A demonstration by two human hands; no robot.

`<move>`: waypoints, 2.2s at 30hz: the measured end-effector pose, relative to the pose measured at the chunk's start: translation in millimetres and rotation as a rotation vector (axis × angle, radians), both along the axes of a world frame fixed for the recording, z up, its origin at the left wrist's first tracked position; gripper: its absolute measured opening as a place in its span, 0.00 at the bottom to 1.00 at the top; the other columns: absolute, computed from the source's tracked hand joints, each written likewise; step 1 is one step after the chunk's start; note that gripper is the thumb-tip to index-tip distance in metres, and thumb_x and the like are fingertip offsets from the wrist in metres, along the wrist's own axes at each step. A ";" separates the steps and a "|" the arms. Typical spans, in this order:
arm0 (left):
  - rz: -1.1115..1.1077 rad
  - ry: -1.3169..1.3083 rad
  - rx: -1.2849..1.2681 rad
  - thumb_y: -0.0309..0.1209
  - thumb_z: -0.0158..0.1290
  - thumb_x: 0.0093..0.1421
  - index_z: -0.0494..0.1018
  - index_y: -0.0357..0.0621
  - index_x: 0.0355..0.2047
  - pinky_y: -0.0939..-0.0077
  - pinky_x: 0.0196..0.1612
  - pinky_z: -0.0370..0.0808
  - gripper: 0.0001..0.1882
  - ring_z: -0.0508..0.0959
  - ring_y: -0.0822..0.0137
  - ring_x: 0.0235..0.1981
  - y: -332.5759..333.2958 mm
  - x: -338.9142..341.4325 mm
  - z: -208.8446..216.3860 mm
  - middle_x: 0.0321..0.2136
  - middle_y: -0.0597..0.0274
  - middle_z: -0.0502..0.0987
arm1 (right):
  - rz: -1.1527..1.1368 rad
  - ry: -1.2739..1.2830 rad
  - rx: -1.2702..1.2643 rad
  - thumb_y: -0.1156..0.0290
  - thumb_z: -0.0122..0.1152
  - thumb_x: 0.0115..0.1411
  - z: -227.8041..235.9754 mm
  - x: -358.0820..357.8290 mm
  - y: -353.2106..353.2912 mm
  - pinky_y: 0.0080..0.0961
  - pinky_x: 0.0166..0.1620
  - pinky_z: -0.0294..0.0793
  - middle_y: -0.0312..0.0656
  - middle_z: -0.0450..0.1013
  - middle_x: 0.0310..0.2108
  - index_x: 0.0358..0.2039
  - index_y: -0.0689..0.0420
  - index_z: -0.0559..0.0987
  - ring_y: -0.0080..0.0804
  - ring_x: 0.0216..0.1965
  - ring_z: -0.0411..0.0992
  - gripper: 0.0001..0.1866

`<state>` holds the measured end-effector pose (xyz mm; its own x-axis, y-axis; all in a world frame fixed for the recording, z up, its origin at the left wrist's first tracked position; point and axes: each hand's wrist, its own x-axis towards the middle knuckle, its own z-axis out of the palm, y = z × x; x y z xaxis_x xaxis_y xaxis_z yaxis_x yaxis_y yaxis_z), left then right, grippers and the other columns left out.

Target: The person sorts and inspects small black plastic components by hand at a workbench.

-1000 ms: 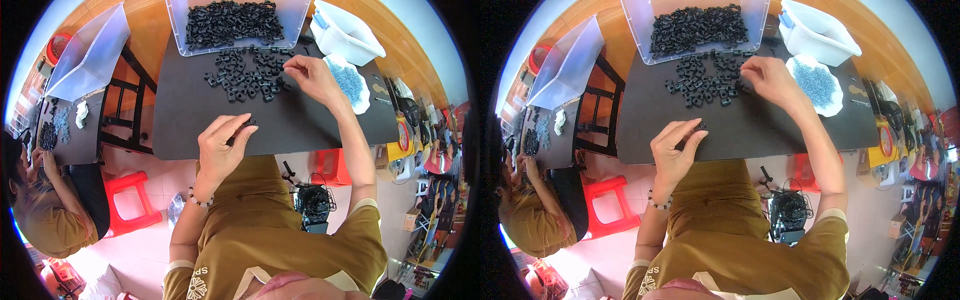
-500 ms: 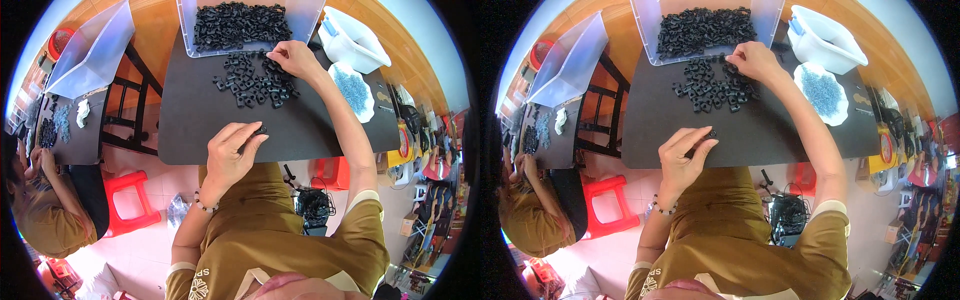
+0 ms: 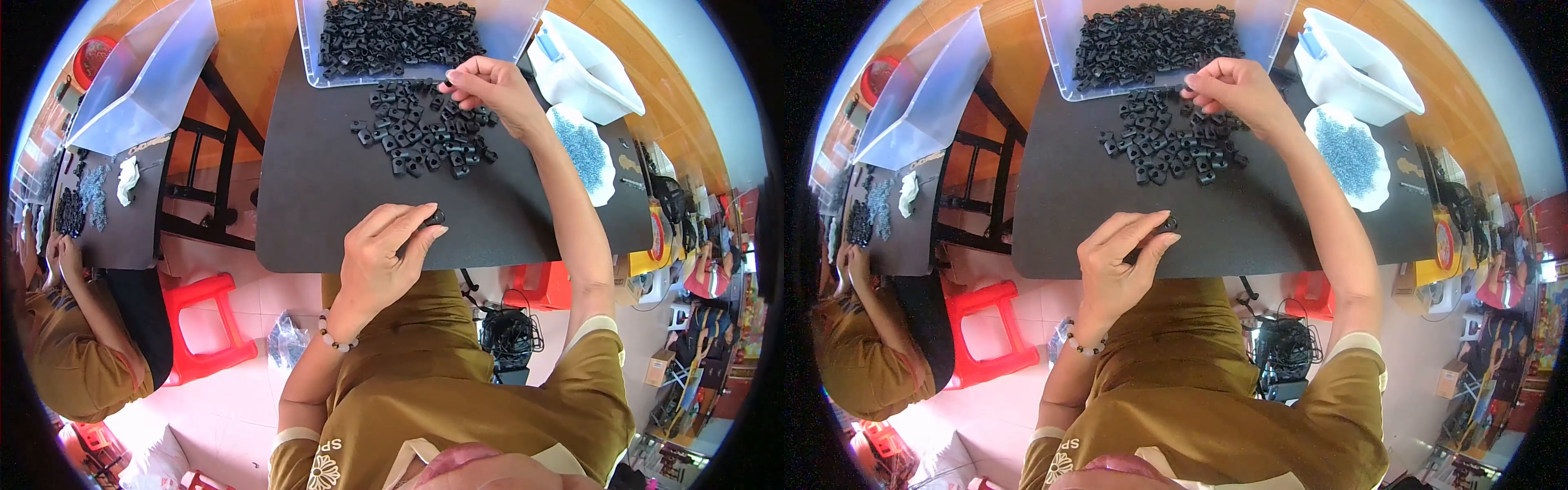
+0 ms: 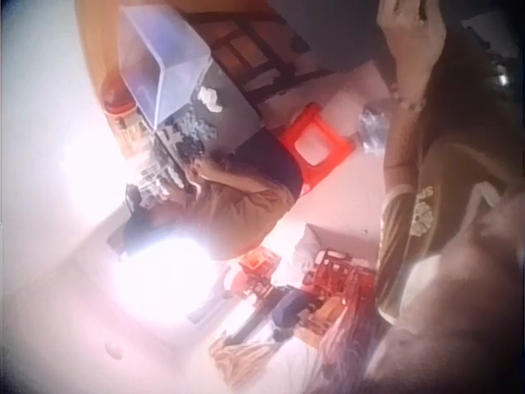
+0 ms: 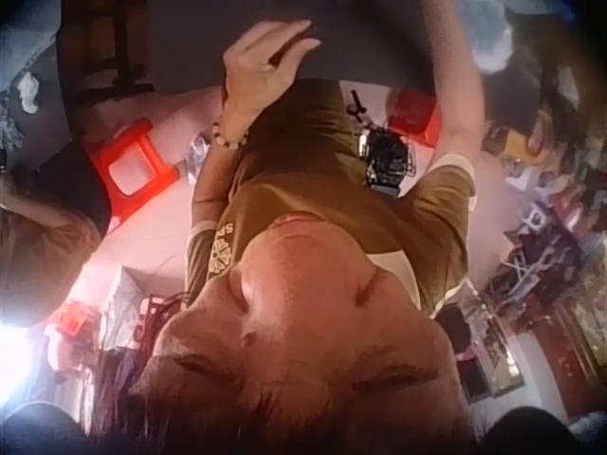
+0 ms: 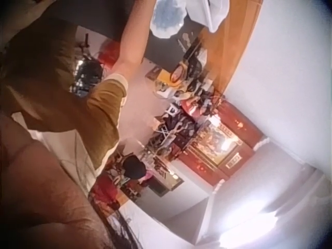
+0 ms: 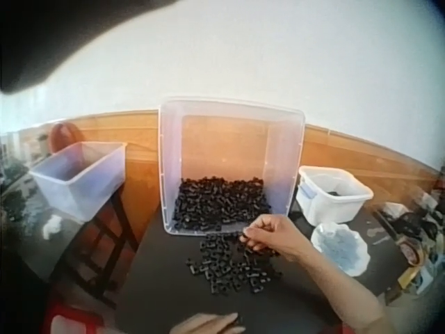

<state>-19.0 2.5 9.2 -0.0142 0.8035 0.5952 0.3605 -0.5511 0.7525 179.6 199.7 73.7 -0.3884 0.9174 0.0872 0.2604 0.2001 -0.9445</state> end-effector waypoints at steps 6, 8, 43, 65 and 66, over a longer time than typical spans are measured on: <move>0.006 -0.008 -0.029 0.23 0.69 0.55 0.84 0.39 0.43 0.79 0.30 0.77 0.15 0.81 0.71 0.27 -0.3 1.0 1.1 0.32 0.57 0.83 | 0.055 0.214 -0.242 0.59 0.66 0.67 -1.4 8.9 -45.0 0.16 0.38 0.80 0.36 0.80 0.35 0.40 0.58 0.82 0.17 0.31 0.75 0.14; 0.016 -0.004 -0.039 0.23 0.69 0.55 0.84 0.39 0.43 0.79 0.30 0.77 0.15 0.80 0.71 0.27 -0.4 1.0 2.1 0.32 0.57 0.83 | -0.003 0.239 -0.242 0.59 0.65 0.68 -9.9 7.7 -62.5 0.17 0.38 0.80 0.34 0.77 0.34 0.41 0.58 0.82 0.17 0.31 0.75 0.14; 0.015 -0.142 -0.053 0.24 0.69 0.55 0.84 0.39 0.43 0.78 0.30 0.76 0.14 0.80 0.70 0.27 0.8 -2.4 -0.5 0.32 0.57 0.84 | 0.089 0.376 -0.351 0.62 0.63 0.70 -27.2 1.1 -149.7 0.16 0.35 0.76 0.35 0.78 0.32 0.52 0.63 0.81 0.18 0.30 0.75 0.19; -0.048 -0.102 -0.076 0.21 0.68 0.55 0.85 0.40 0.44 0.78 0.37 0.77 0.15 0.81 0.69 0.33 -0.8 -1.3 -1.7 0.35 0.58 0.84 | 0.128 0.345 -0.337 0.69 0.69 0.65 -35.8 2.1 -146.2 0.17 0.27 0.74 0.40 0.80 0.25 0.32 0.61 0.80 0.19 0.24 0.74 0.10; -0.044 -0.078 -0.060 0.21 0.68 0.54 0.85 0.40 0.44 0.78 0.36 0.77 0.15 0.81 0.69 0.33 -1.4 -1.3 -1.3 0.34 0.58 0.84 | 0.124 0.326 -0.336 0.69 0.69 0.65 -35.1 2.1 -146.1 0.17 0.27 0.74 0.40 0.80 0.25 0.31 0.61 0.80 0.18 0.24 0.74 0.10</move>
<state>-20.3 1.0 7.9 -0.0225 0.8382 0.5448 0.2755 -0.5187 0.8094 181.7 53.6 38.6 -0.4981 0.8642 -0.0708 -0.0661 -0.1192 -0.9907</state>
